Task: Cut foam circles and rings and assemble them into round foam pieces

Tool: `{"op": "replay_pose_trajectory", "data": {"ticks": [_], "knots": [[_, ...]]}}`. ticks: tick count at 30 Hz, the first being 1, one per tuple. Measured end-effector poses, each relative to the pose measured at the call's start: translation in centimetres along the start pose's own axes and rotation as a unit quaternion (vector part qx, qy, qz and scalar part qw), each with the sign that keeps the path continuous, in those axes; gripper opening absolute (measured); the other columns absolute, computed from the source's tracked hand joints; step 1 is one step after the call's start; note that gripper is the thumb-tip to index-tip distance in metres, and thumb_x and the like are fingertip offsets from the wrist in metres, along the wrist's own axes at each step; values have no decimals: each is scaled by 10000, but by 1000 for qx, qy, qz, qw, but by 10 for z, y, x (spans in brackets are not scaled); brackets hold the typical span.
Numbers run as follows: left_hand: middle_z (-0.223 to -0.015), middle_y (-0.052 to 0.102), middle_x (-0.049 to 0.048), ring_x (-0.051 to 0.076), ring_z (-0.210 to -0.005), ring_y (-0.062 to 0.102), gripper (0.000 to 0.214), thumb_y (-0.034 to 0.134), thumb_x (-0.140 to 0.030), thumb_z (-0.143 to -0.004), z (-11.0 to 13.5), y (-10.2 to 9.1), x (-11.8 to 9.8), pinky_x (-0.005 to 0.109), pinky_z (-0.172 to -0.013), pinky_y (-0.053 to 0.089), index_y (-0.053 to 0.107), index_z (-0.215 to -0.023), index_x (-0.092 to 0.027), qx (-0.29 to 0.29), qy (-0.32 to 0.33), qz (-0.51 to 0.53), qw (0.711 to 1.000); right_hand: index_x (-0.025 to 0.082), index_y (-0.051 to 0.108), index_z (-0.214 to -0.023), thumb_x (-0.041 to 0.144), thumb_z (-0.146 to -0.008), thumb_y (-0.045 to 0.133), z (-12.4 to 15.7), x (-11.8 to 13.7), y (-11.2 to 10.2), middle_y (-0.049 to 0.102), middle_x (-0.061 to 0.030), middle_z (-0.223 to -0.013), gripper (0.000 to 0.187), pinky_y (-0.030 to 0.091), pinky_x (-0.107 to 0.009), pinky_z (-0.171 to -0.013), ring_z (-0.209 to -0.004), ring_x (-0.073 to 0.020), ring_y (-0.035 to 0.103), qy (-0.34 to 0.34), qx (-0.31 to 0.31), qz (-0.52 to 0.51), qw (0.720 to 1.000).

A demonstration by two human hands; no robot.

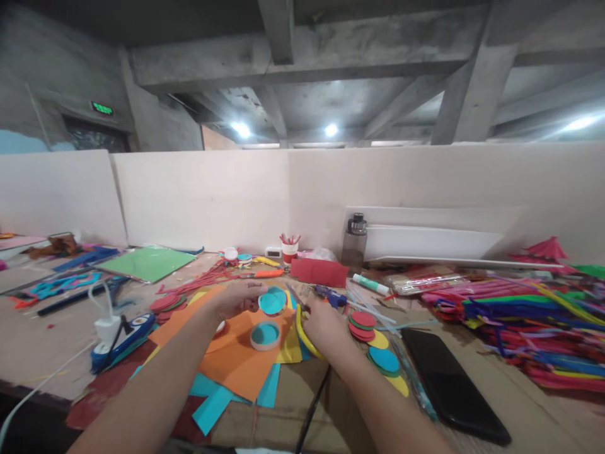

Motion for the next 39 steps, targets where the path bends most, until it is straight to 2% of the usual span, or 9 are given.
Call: {"op": "replay_pose_trajectory", "data": {"ticks": [5,14,18,21,23,26,28,32,39], "knots": [[-614,514,-26,70,-538,511,363,775,-420,-643,-8,-31,0,180,-465,361,570,-770,-149,-138,60,165,975,188,659,-1016,344,-828,479,3,-1,1,710,-146,-960,303,447,-385,-778,-938,-308,662,8,6,62,998],[-574,531,-27,55,-479,524,229,734,-245,-720,2,-68,23,154,-402,333,531,-714,-139,-356,73,366,857,202,619,-1100,427,-871,446,3,-2,1,703,-130,-962,364,426,-341,-744,-914,-277,665,4,2,81,997],[-587,528,-40,39,-509,534,211,685,-232,-774,27,-110,12,145,-455,370,502,-704,-153,-452,148,391,788,198,620,-1075,472,-852,465,2,-4,4,706,-132,-947,385,426,-342,-705,-897,-299,670,14,15,88,996],[-580,515,-60,22,-476,500,214,677,-262,-776,40,-128,11,136,-443,346,494,-732,-161,-497,149,378,767,196,626,-1041,445,-840,471,1,-4,4,709,-134,-944,355,436,-361,-676,-896,-331,669,18,21,101,994],[-538,486,-64,34,-431,459,277,743,-291,-694,35,-122,11,155,-395,280,502,-711,-157,-481,133,345,795,195,634,-1027,413,-843,460,0,-4,2,710,-138,-949,334,442,-367,-679,-905,-337,667,22,20,106,994],[-526,513,-42,47,-428,452,308,745,-373,-663,2,-74,-4,170,-411,299,547,-727,-146,-300,97,142,938,195,641,-1035,408,-845,460,1,-4,-1,710,-140,-960,338,451,-379,-704,-920,-337,664,19,17,110,994],[-524,551,-25,72,-426,476,311,707,-393,-693,-7,-46,-4,188,-421,333,597,-846,-144,-229,58,-7,972,187,639,-1049,430,-840,471,3,-3,-2,709,-142,-971,362,457,-381,-712,-925,-332,664,8,17,110,994],[-531,597,2,117,-465,551,193,647,-282,-726,-3,-39,-1,203,-433,376,615,-856,-143,-224,-27,-264,938,175,655,-1008,435,-832,475,4,0,-1,711,-147,-964,362,465,-376,-722,-925,-319,667,-5,20,112,993],[-434,566,16,148,-414,536,225,665,-364,-706,13,-48,9,234,-446,384,602,-599,-177,-191,-88,-377,902,164,672,-993,447,-818,496,5,0,3,703,-154,-994,376,468,-365,-738,-947,-311,658,-3,36,110,993]]}}
Point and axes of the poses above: each hand's wrist, its own z-axis away from the middle knuckle, its own y-axis out of the palm, x = y × z, the point moved 10 cm from there along -z, towards the middle knuckle
